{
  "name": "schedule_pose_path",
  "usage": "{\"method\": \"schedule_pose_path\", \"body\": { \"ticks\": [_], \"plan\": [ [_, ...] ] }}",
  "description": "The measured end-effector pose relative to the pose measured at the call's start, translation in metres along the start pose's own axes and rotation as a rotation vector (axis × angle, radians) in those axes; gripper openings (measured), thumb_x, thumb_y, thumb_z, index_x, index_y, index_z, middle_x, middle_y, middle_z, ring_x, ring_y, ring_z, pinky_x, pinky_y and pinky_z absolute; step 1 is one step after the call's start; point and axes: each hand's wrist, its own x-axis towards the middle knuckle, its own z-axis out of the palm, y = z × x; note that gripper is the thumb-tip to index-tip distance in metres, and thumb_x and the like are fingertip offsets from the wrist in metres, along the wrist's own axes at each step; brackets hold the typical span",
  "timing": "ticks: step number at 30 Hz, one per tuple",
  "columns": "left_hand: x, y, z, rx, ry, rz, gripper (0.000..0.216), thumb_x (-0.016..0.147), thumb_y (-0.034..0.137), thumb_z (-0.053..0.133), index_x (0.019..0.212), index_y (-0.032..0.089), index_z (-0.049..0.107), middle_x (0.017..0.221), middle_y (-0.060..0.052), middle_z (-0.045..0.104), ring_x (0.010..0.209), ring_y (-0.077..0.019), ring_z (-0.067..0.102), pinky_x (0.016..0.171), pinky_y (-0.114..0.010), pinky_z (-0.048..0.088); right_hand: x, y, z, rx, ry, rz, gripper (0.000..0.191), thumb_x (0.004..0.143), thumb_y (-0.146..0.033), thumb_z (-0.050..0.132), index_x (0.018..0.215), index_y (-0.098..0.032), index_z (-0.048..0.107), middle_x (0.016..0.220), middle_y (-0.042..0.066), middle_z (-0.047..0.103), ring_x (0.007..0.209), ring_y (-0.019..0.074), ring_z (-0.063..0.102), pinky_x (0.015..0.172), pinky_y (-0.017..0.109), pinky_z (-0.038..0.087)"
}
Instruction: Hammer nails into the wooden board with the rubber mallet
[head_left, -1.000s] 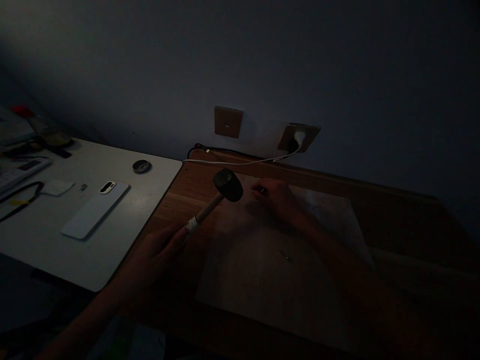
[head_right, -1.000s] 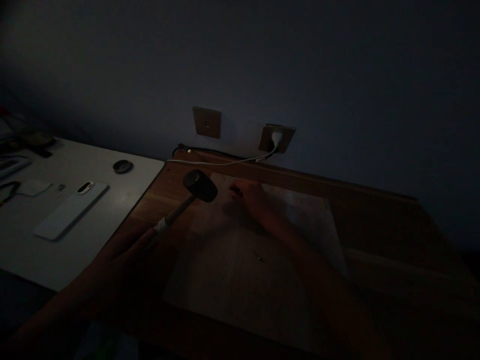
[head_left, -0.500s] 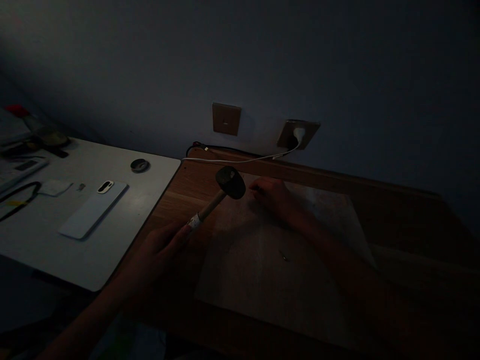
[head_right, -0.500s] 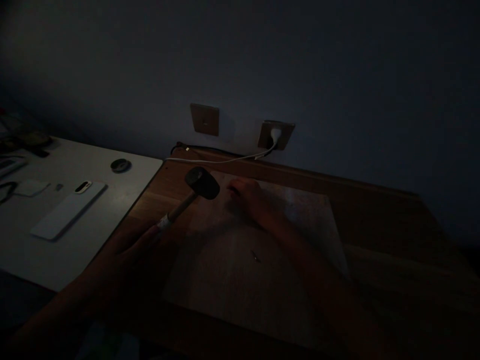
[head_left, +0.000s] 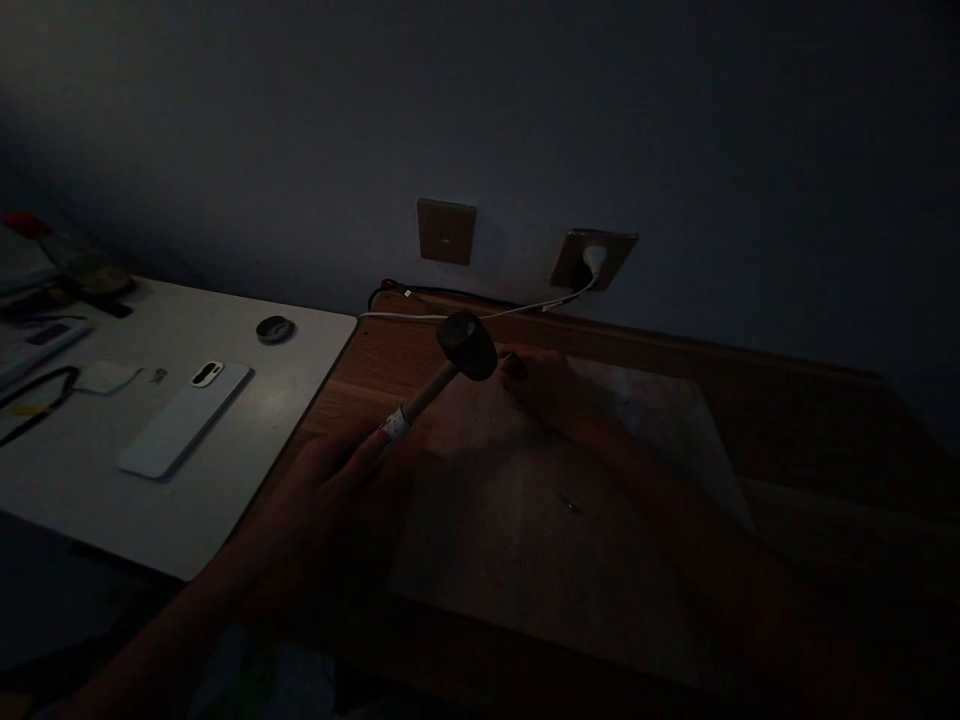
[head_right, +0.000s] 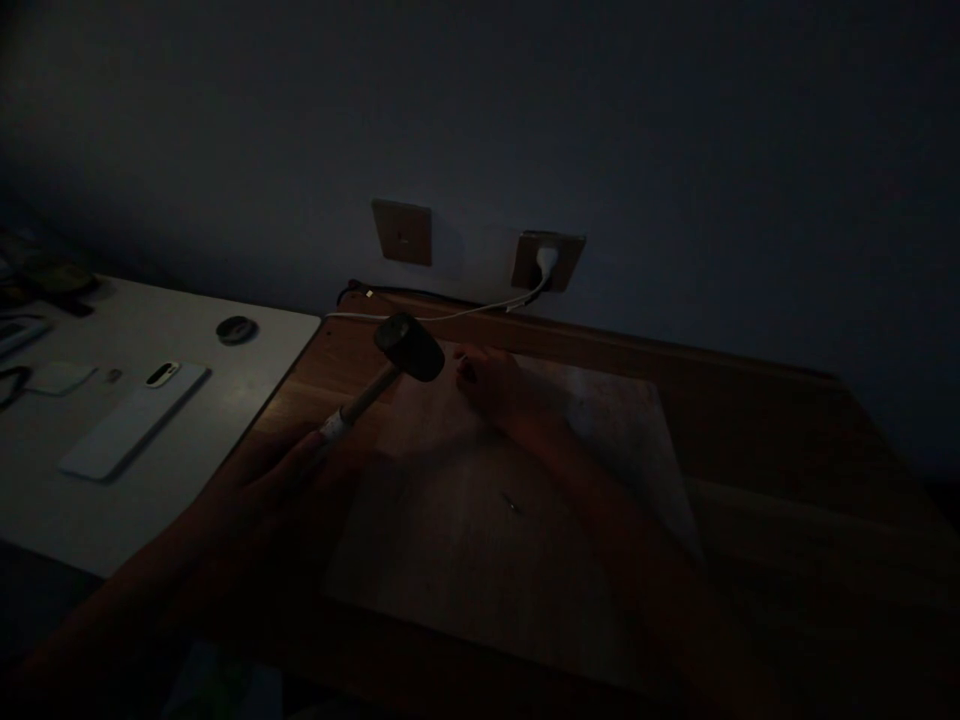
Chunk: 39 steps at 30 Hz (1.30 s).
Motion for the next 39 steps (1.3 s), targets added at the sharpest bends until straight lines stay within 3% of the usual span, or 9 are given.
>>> {"method": "schedule_pose_path", "body": {
  "ticks": [4, 7, 14, 20, 23, 27, 33, 36, 39],
  "plan": [
    [0.016, 0.016, 0.001, 0.027, -0.054, 0.061, 0.050, 0.097, 0.064, 0.046, 0.082, 0.018, 0.060, 0.063, 0.003, 0.050, 0.054, -0.0112, 0.045, 0.049, -0.021, 0.035, -0.001, -0.001, 0.002, 0.049, -0.011, 0.018, 0.028, 0.089, -0.016, 0.067, 0.116, -0.019, 0.069, 0.093, 0.006, 0.076, 0.085, 0.0208, 0.072, 0.079, 0.033, 0.054],
    [0.025, 0.029, 0.006, 0.106, -0.033, 0.109, 0.048, 0.098, 0.060, 0.045, 0.086, 0.017, 0.062, 0.064, 0.002, 0.053, 0.057, -0.0126, 0.048, 0.052, -0.022, 0.035, -0.006, -0.003, -0.004, 0.098, 0.011, 0.015, 0.029, 0.092, -0.021, 0.066, 0.121, -0.018, 0.068, 0.099, 0.007, 0.076, 0.089, 0.0217, 0.071, 0.080, 0.034, 0.054],
    [0.036, 0.033, 0.015, 0.289, -0.032, 0.194, 0.047, 0.098, 0.057, 0.043, 0.085, 0.018, 0.064, 0.065, 0.001, 0.059, 0.057, -0.0144, 0.052, 0.056, -0.024, 0.035, -0.032, 0.009, -0.043, 0.076, 0.152, 0.059, 0.065, 0.079, -0.025, 0.082, 0.139, -0.024, 0.058, 0.114, 0.011, 0.075, 0.098, 0.0293, 0.072, 0.088, 0.048, 0.059],
    [0.035, 0.033, 0.017, 0.369, -0.021, 0.154, 0.048, 0.099, 0.058, 0.038, 0.087, 0.018, 0.064, 0.067, -0.001, 0.064, 0.060, -0.0168, 0.058, 0.057, -0.025, 0.036, -0.068, 0.008, -0.073, -0.009, 0.121, -0.055, 0.042, 0.088, -0.023, 0.071, 0.129, -0.024, 0.064, 0.114, 0.010, 0.075, 0.091, 0.0272, 0.073, 0.085, 0.047, 0.061],
    [0.032, 0.035, 0.016, 0.388, -0.030, 0.146, 0.048, 0.099, 0.057, 0.037, 0.089, 0.019, 0.065, 0.069, -0.001, 0.065, 0.061, -0.0173, 0.059, 0.057, -0.025, 0.037, -0.089, -0.003, -0.079, -0.062, -0.020, -0.151, 0.026, 0.093, -0.018, 0.063, 0.117, -0.024, 0.069, 0.106, 0.008, 0.075, 0.089, 0.0244, 0.073, 0.082, 0.041, 0.062],
    [0.027, 0.036, 0.013, 0.354, -0.031, 0.148, 0.050, 0.099, 0.059, 0.039, 0.094, 0.018, 0.066, 0.070, -0.001, 0.064, 0.063, -0.0174, 0.060, 0.055, -0.025, 0.037, -0.119, -0.018, -0.075, -0.224, -0.206, -0.385, 0.033, 0.092, -0.003, 0.054, 0.113, -0.021, 0.071, 0.110, 0.009, 0.074, 0.095, 0.0223, 0.073, 0.078, 0.036, 0.061],
    [0.025, 0.031, 0.010, 0.268, -0.010, 0.141, 0.049, 0.097, 0.062, 0.042, 0.091, 0.018, 0.064, 0.062, 0.003, 0.052, 0.054, -0.0134, 0.048, 0.049, -0.023, 0.034, -0.149, -0.033, -0.062, -0.532, -0.192, -0.799, 0.030, 0.095, 0.000, 0.050, 0.102, -0.015, 0.075, 0.104, 0.012, 0.079, 0.093, 0.0225, 0.073, 0.075, 0.034, 0.062],
    [0.025, 0.029, 0.009, 0.257, -0.003, 0.129, 0.049, 0.097, 0.062, 0.043, 0.089, 0.018, 0.064, 0.060, 0.003, 0.050, 0.053, -0.0131, 0.046, 0.047, -0.023, 0.033, -0.155, -0.030, -0.064, -0.555, -0.137, -0.909, 0.030, 0.098, -0.002, 0.049, 0.098, -0.014, 0.077, 0.101, 0.013, 0.080, 0.092, 0.0216, 0.074, 0.079, 0.033, 0.061],
    [0.024, 0.027, 0.008, 0.257, -0.003, 0.117, 0.051, 0.096, 0.063, 0.042, 0.085, 0.018, 0.065, 0.060, 0.002, 0.051, 0.054, -0.0138, 0.047, 0.047, -0.023, 0.033, -0.153, -0.024, -0.066, -0.513, -0.137, -0.935, 0.031, 0.099, -0.003, 0.048, 0.097, -0.015, 0.076, 0.093, 0.011, 0.079, 0.080, 0.0196, 0.072, 0.072, 0.033, 0.062]
  ]
}}
